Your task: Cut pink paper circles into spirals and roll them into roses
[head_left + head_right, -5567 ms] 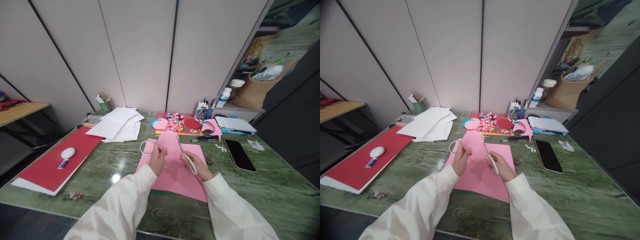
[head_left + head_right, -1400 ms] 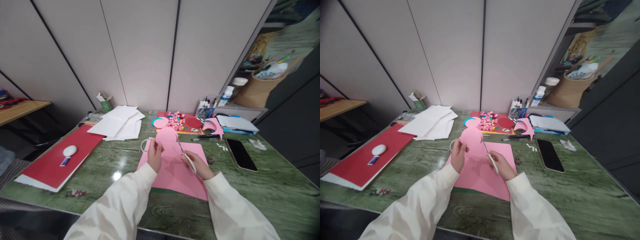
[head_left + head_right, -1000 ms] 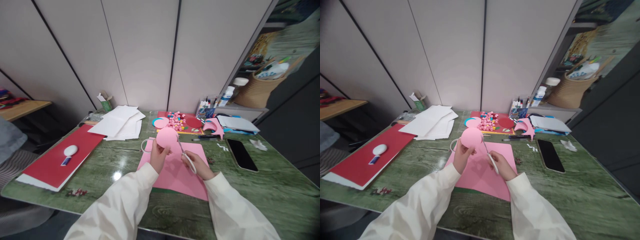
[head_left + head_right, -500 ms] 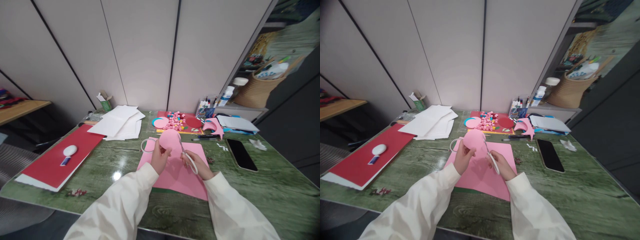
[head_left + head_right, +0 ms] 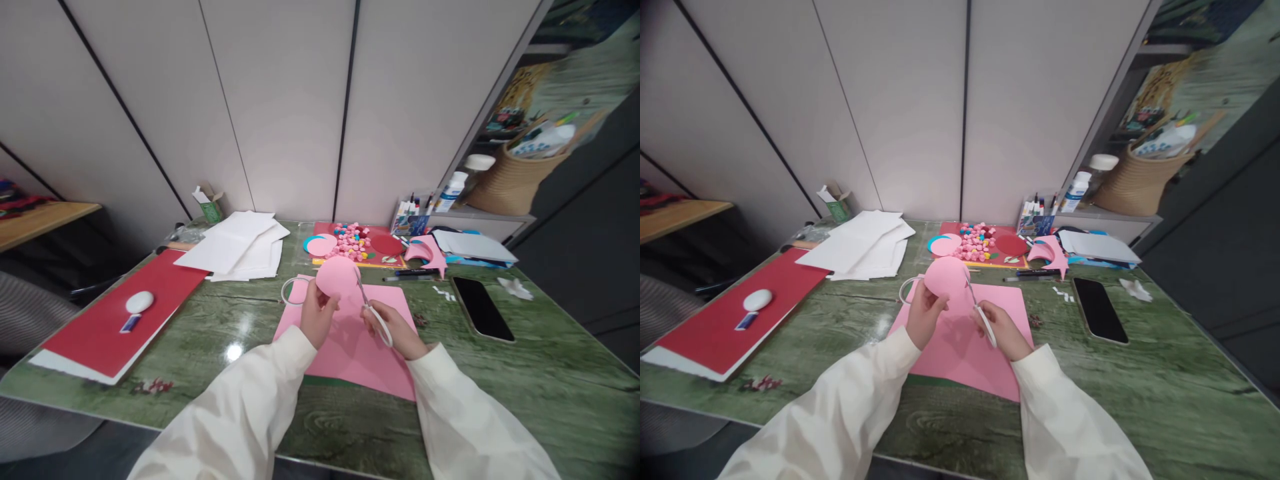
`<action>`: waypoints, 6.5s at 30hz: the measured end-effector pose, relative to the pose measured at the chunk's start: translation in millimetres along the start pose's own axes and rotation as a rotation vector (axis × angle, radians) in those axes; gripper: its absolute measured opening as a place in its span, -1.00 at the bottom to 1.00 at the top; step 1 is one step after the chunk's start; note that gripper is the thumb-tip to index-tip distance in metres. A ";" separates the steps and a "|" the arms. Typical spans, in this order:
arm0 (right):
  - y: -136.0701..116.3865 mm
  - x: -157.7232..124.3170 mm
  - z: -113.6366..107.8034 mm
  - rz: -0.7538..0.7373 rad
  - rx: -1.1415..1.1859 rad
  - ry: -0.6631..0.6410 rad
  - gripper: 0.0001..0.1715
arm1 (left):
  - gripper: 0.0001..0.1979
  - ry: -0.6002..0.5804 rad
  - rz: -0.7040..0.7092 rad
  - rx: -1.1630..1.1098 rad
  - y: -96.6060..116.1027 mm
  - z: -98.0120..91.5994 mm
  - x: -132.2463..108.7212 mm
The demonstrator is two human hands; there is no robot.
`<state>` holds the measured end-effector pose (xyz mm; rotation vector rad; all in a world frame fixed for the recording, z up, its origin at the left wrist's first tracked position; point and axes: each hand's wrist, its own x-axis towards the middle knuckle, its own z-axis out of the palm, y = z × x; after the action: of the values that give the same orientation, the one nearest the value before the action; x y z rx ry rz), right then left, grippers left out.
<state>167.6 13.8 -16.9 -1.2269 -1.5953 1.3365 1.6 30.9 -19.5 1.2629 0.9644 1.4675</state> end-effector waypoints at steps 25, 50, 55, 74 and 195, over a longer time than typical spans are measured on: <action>2.4 -1.0 2.1 0.018 0.024 -0.016 -0.62 | -0.73 -0.014 -0.034 0.073 -4.4 -0.6 -4.0; 0.4 -0.9 1.3 -0.008 0.006 -0.008 -0.67 | -0.85 0.027 0.021 0.041 1.2 -2.5 0.3; 1.9 -0.5 1.3 -0.015 0.003 -0.014 -0.71 | -0.85 0.050 0.020 0.046 2.3 -3.8 0.7; 9.2 2.0 -1.8 0.034 0.053 -0.027 -0.63 | -0.87 -0.015 -0.007 0.197 -4.9 -5.4 -1.1; 4.4 -0.9 1.2 0.006 -0.047 -0.049 -0.73 | -0.84 0.067 0.007 0.117 -5.2 -7.3 1.6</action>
<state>167.7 12.7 -21.4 -1.2368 -1.6664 1.3492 -4.8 33.8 -25.2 1.3090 1.1044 1.4852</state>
